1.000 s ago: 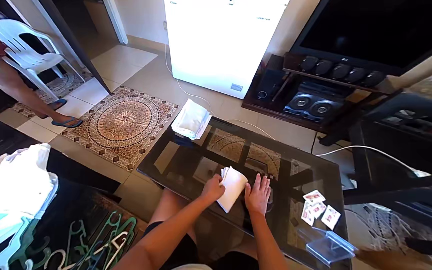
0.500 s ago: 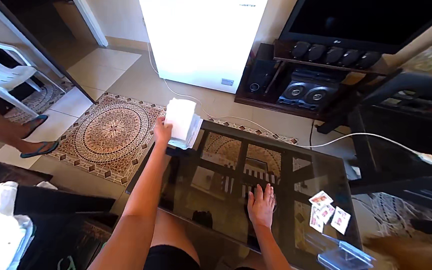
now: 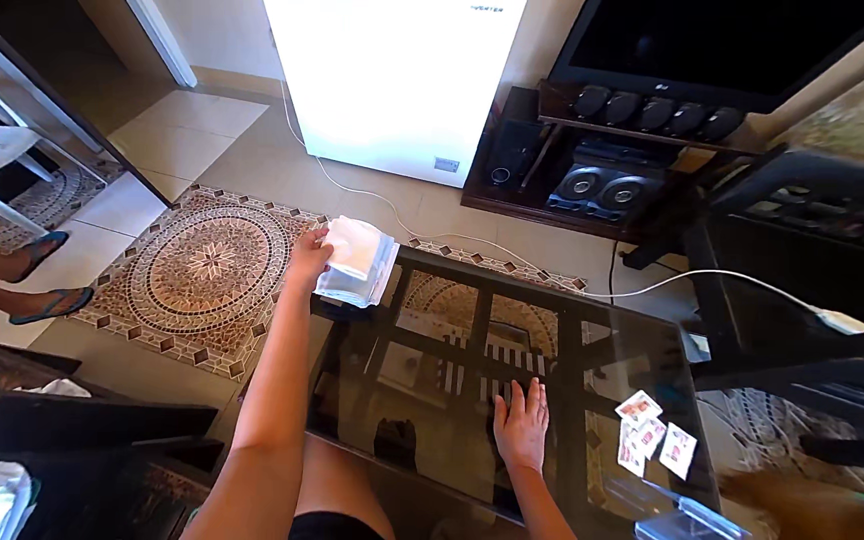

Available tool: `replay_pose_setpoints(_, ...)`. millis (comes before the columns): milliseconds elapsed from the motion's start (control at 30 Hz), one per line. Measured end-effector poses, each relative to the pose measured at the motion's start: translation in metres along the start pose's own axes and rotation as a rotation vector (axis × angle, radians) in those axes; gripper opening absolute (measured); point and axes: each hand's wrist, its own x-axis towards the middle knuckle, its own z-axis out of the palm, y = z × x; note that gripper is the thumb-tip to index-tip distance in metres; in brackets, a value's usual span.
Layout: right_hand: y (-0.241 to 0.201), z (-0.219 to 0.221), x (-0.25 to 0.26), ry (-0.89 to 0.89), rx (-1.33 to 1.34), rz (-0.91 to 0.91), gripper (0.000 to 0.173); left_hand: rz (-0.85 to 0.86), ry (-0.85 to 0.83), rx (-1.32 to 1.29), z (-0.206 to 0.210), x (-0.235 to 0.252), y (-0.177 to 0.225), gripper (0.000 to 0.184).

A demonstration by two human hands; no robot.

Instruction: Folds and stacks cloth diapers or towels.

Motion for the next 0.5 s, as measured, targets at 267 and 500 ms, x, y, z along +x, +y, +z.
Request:
replay_pose_setpoints(267,0.001,0.002,0.001,0.028,-0.023,-0.029,0.052,0.489,0.207,0.875,0.036,-0.025,-0.039,0.054)
replay_pose_setpoints(500,-0.001,0.0,-0.001,-0.051,-0.056,0.024,0.051,0.175,-0.055,1.119,0.045,0.01,-0.058,0.068)
